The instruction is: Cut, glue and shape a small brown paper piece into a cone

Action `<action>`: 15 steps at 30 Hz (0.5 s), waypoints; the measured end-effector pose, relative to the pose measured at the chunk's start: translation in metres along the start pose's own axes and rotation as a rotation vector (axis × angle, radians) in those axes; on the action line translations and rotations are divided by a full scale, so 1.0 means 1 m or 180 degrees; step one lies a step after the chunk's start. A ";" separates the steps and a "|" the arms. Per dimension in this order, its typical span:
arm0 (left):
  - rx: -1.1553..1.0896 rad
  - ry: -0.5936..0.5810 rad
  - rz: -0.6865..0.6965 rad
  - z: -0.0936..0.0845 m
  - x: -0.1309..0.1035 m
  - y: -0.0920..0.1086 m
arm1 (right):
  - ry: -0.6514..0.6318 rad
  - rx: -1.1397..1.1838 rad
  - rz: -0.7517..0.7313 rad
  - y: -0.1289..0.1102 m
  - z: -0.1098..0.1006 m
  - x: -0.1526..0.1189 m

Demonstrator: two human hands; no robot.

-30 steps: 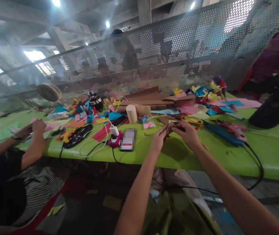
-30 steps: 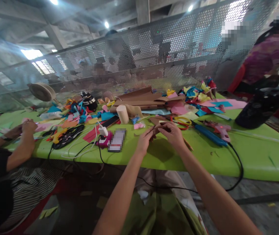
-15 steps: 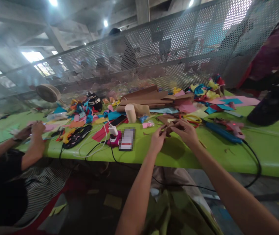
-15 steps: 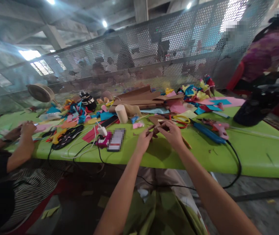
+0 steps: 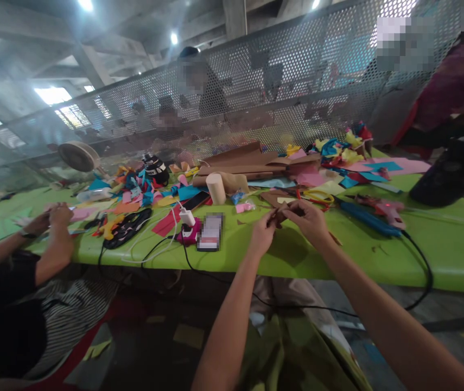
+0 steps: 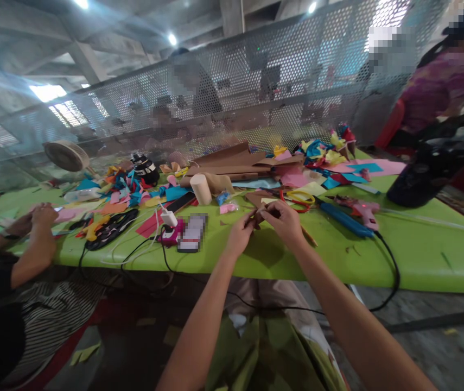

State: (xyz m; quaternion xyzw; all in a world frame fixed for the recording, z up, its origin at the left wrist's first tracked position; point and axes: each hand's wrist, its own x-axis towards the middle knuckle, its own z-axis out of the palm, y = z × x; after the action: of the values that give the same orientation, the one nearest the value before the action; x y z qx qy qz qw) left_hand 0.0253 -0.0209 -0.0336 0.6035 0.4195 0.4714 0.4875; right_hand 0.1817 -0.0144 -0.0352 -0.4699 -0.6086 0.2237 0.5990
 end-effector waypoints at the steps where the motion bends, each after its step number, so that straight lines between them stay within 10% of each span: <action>1: 0.0101 -0.0004 0.0104 0.000 -0.001 0.001 | 0.0010 0.0028 0.0035 0.000 0.000 0.000; 15: 0.0765 -0.0030 0.0552 -0.002 0.000 -0.006 | -0.0177 0.0544 0.0293 0.001 0.002 0.000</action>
State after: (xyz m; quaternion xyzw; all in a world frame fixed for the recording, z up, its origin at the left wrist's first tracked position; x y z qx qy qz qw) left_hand 0.0228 -0.0198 -0.0391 0.6937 0.4168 0.4552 0.3712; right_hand 0.1800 -0.0132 -0.0359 -0.4382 -0.5814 0.3149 0.6089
